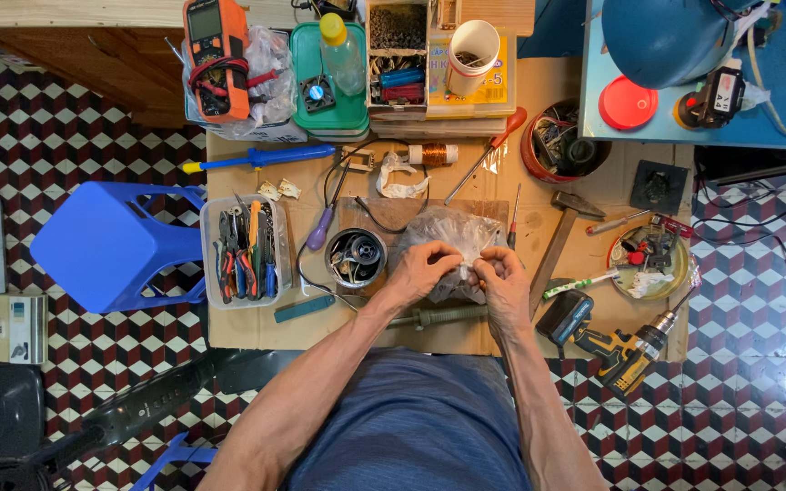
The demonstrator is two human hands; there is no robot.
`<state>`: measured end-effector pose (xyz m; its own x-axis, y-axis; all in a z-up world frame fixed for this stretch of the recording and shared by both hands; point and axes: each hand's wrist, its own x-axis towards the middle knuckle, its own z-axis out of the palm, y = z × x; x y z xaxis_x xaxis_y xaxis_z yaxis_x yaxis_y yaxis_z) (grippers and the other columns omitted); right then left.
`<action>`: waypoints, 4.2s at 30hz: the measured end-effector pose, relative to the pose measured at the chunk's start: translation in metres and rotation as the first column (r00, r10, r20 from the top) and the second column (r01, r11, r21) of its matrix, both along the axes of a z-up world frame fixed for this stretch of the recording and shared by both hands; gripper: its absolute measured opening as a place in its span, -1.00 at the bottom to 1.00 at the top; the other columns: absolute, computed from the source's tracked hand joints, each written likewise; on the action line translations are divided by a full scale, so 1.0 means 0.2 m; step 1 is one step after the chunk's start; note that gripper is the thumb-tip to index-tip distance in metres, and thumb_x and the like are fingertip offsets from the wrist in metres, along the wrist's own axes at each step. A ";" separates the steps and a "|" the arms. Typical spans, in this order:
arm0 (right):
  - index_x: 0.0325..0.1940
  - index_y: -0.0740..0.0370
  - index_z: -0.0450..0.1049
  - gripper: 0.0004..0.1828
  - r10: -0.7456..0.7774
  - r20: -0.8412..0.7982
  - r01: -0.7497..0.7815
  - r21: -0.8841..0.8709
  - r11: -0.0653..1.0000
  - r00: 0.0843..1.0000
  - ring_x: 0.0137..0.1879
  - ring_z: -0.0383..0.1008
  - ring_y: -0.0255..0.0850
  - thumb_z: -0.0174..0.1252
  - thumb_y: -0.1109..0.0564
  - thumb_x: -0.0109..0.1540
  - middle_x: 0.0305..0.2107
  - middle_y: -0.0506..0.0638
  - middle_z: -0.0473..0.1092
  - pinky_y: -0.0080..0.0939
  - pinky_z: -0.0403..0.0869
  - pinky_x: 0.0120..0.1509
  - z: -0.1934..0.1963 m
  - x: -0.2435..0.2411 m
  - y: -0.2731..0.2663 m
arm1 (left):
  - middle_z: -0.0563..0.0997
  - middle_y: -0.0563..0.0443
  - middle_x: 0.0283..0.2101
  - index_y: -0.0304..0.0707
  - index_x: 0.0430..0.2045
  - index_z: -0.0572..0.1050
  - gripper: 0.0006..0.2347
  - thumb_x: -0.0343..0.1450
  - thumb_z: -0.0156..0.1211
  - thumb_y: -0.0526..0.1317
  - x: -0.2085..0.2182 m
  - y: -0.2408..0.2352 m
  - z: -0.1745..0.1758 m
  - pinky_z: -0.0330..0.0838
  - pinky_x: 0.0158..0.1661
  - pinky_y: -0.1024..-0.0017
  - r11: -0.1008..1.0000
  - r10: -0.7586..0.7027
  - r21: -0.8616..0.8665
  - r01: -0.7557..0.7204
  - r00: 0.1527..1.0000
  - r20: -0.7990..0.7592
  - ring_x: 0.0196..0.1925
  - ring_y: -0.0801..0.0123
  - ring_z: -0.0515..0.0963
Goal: The person works at a cluttered workbench, handling small electronic components and wires. They use a screwdriver to manipulate a cylindrical device, then retrieve a plastic bag from under a stool and unpack a small blue component. The person continues to handle and inspect various small parts and tools on the table.
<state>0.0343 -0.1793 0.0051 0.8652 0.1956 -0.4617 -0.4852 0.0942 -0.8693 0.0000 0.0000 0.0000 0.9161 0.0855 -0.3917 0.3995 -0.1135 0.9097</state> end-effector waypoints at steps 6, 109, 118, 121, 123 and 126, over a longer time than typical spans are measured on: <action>-0.03 0.34 0.51 -0.80 0.214 0.133 -0.180 -0.229 0.956 0.968 -0.27 0.51 -0.33 0.11 0.17 0.33 -0.34 -0.03 0.47 -0.35 0.51 -0.16 0.12 -0.04 0.01 | 0.68 -0.04 -0.35 -0.44 -0.21 0.64 -0.70 0.41 0.25 -0.10 0.00 -0.02 -0.07 0.47 -0.32 0.47 0.994 0.053 -0.095 -0.062 0.994 -0.093 -0.34 0.46 0.58; -0.18 0.30 0.42 -0.83 0.704 -0.013 -0.272 -0.927 0.257 0.710 -0.06 0.48 0.31 0.00 0.21 0.19 -0.17 0.37 0.42 0.21 0.47 0.00 -0.02 0.05 -0.32 | 0.55 -0.20 -0.28 -0.30 -0.45 0.45 -0.78 0.20 0.38 -0.24 0.14 0.03 0.00 0.47 -0.29 0.04 0.620 -0.490 0.753 0.221 0.858 0.152 -0.27 -0.08 0.61; -0.05 0.26 0.37 -0.71 0.712 0.062 -0.282 -0.891 0.355 0.700 -0.03 0.48 0.25 0.13 0.07 0.22 -0.15 0.28 0.43 0.17 0.46 0.02 0.20 -0.01 -0.22 | 0.55 0.00 -0.50 -0.30 -0.42 0.48 -0.75 0.31 0.30 -0.08 0.17 0.27 0.36 0.35 -0.46 0.37 0.948 -0.062 0.318 0.023 0.991 0.115 -0.49 0.37 0.48; 0.12 0.21 0.34 -0.61 0.664 0.060 -0.256 -0.894 0.369 0.746 -0.09 0.49 0.24 0.12 0.08 0.23 -0.10 0.29 0.42 0.15 0.47 -0.04 0.24 -0.01 -0.19 | 0.54 0.07 -0.50 -0.27 -0.36 0.47 -0.80 0.38 0.22 -0.11 0.13 0.32 0.45 0.24 -0.45 0.49 0.990 0.141 -0.002 -0.141 0.990 -0.007 -0.51 0.51 0.39; 0.15 0.17 0.36 -0.59 0.626 0.066 -0.250 -0.880 0.403 0.777 -0.07 0.49 0.23 0.12 0.08 0.23 -0.11 0.27 0.43 0.14 0.47 -0.03 0.26 0.00 -0.18 | 0.55 0.07 -0.48 -0.26 -0.35 0.45 -0.84 0.34 0.19 -0.17 0.08 0.33 0.48 0.27 -0.45 0.52 0.942 0.258 -0.207 -0.265 0.964 -0.062 -0.49 0.54 0.45; 0.13 0.17 0.39 -0.62 0.627 0.086 -0.237 -0.880 0.412 0.774 -0.06 0.50 0.21 0.12 0.08 0.23 -0.13 0.25 0.44 0.11 0.48 -0.01 0.28 0.00 -0.17 | 0.56 0.13 -0.30 -0.24 -0.27 0.44 -0.87 0.41 0.17 -0.21 0.03 0.34 0.47 0.34 -0.19 0.63 0.831 0.366 -0.434 -0.347 0.930 -0.043 -0.27 0.64 0.46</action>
